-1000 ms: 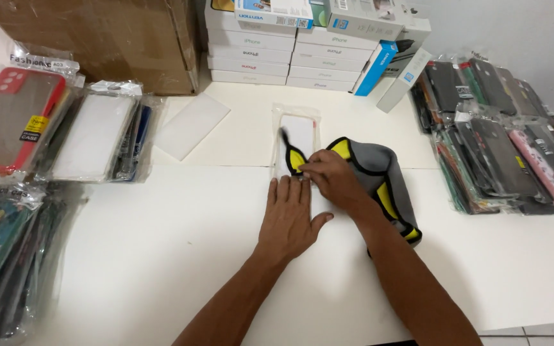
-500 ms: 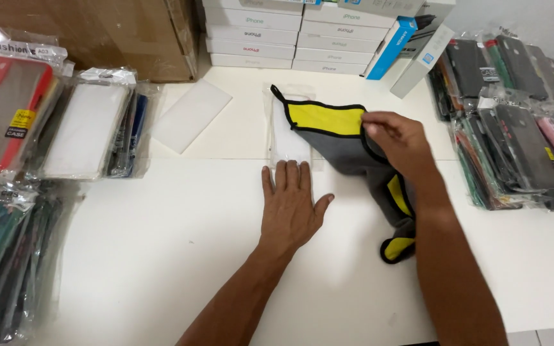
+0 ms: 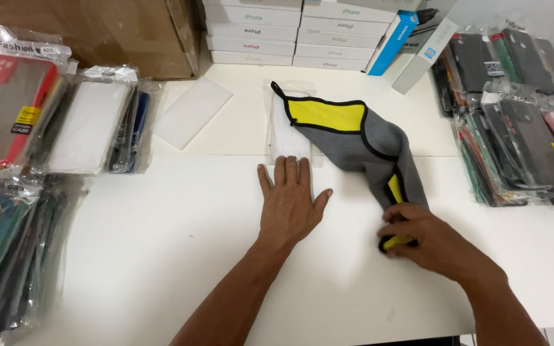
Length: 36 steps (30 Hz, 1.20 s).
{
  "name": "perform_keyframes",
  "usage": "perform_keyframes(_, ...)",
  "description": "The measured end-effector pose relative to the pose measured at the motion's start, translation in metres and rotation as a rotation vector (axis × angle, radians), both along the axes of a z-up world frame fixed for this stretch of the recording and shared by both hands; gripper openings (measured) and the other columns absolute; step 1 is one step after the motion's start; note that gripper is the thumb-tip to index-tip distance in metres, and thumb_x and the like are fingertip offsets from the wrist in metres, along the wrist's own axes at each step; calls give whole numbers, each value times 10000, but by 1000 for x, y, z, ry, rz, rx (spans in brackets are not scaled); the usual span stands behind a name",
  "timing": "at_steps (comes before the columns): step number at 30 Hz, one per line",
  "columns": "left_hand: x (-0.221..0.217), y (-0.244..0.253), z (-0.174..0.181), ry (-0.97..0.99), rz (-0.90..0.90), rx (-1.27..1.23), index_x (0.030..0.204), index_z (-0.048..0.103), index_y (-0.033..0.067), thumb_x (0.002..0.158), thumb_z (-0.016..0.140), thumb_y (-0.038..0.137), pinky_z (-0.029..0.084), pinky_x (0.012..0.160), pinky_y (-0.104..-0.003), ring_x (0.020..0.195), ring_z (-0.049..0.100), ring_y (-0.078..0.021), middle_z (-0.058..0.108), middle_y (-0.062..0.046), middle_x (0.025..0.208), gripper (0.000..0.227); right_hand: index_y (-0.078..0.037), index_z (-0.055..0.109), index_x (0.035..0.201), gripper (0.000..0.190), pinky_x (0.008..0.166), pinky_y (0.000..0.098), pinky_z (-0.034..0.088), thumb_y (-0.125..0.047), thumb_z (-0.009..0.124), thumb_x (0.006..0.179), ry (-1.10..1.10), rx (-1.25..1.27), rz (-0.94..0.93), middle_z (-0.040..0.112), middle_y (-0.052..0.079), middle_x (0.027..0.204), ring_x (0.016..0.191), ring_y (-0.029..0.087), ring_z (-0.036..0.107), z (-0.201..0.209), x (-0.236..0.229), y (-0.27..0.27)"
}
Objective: The person places a white phone case into a clear plastic bag, seals it, and uses a yellow and gray heat-sealing tool to seal the bag. They repeat the process with a second phone case, sealing each package individually.
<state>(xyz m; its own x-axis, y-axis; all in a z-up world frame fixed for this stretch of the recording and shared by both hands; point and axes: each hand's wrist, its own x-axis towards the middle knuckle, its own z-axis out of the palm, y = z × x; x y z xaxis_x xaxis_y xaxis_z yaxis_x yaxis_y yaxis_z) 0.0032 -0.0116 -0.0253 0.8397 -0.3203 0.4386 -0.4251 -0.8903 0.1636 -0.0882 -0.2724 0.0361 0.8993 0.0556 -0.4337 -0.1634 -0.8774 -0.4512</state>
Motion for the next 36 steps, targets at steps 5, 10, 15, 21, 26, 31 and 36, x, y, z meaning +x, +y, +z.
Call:
perform_keyframes(5,2,0,0,14,-6,-9,1417,515,42,977,461,604,284,1119,-685,1364,420,-346,539,-172,1384,715,-41,766,1032,189,845,423,520,-186,701,930,-809,-247,102,734,100,1048,967,319,663,-67,20,-70)
perform_keyframes(10,0,1,-3,7,2,-15,1426,498,42,969,475,602,233,1147,-712,1374,409,-337,527,-161,1380,724,-47,797,1025,170,641,498,484,-156,673,984,-810,-572,-67,705,145,937,865,402,632,-27,37,-45)
perform_keyframes(15,-3,10,32,437,-86,-31,1557,361,13,1022,362,594,-65,1145,-746,1524,188,-378,363,-229,1553,790,-72,655,1184,433,810,462,556,-307,828,864,-525,136,-313,766,139,897,933,344,734,25,65,36)
perform_keyframes(21,-1,11,32,456,-95,-70,1554,356,3,1021,384,579,-88,1149,-735,1533,175,-379,349,-236,1568,785,-121,765,942,109,639,216,539,-175,855,911,-846,598,-184,724,1,716,683,33,634,3,162,114)
perform_keyframes(26,4,11,31,556,-102,-102,1595,240,34,1005,411,549,-116,1154,-738,1550,87,-373,205,-214,1646,801,-135,782,1143,227,954,456,572,-150,747,919,-683,342,134,718,145,1218,1111,376,691,-46,195,140)
perform_keyframes(31,3,12,30,540,-93,-97,1553,317,8,995,428,559,-108,1170,-725,1548,117,-368,262,-228,1619,792,-136,815,1029,153,962,488,524,-122,702,927,-828,6,325,654,114,1151,1044,411,644,-91,229,118)
perform_keyframes(36,4,12,34,554,-108,-121,1558,297,3,997,413,553,-124,1165,-731,1546,110,-377,271,-236,1604,794,-95,782,974,129,800,389,538,-112,655,980,-874,-147,315,624,110,1006,883,311,641,-127,273,102)
